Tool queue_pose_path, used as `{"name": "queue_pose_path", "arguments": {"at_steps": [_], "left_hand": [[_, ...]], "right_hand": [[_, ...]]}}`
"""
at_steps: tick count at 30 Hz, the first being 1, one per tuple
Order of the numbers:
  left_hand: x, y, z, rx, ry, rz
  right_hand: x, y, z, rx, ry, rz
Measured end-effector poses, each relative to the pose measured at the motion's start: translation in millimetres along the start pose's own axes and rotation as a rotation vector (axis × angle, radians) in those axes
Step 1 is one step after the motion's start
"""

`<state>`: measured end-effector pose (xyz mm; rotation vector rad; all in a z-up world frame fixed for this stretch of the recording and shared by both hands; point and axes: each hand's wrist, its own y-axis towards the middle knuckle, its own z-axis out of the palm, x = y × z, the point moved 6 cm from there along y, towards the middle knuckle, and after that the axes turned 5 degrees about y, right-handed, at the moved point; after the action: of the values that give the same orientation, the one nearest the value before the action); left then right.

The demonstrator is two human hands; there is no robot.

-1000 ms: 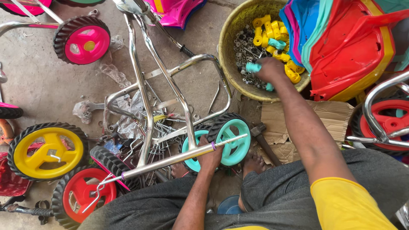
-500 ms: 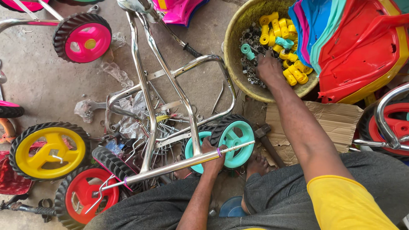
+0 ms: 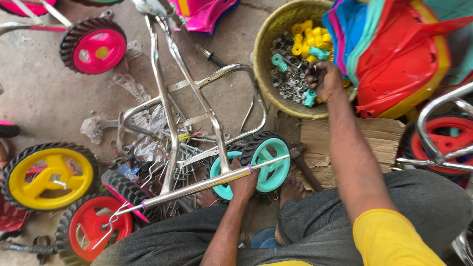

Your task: The person assembles a child's tricycle by attaching a metal axle to the frame, inserting a wheel, and securing it with a nut. They then attach a pedal to the axle and tighten it.

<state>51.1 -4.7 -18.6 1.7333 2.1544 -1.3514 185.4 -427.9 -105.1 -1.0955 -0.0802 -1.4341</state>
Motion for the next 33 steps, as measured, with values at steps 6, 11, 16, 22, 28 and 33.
{"name": "queue_pose_path", "arguments": {"at_steps": [6, 11, 16, 22, 28, 33], "left_hand": [[-39, -19, -22, 0.055, -0.031, -0.086], [-54, -28, -26, 0.051, 0.013, -0.053], [-55, -33, -28, 0.009, 0.047, 0.01], [-48, -39, -35, -0.033, -0.018, 0.038], [-41, -34, -34, 0.013, 0.019, -0.001], [-38, -29, -32, 0.017, 0.038, -0.004]], "right_hand": [[2, -83, 66, 0.166, 0.34, -0.067], [10, -130, 112, 0.29, 0.362, -0.1], [13, -140, 105, 0.306, 0.288, -0.117], [9, -121, 68, -0.003, 0.08, -0.135], [26, -119, 64, -0.241, -0.04, -0.181], [37, -99, 46, -0.336, -0.205, -0.262]]}}
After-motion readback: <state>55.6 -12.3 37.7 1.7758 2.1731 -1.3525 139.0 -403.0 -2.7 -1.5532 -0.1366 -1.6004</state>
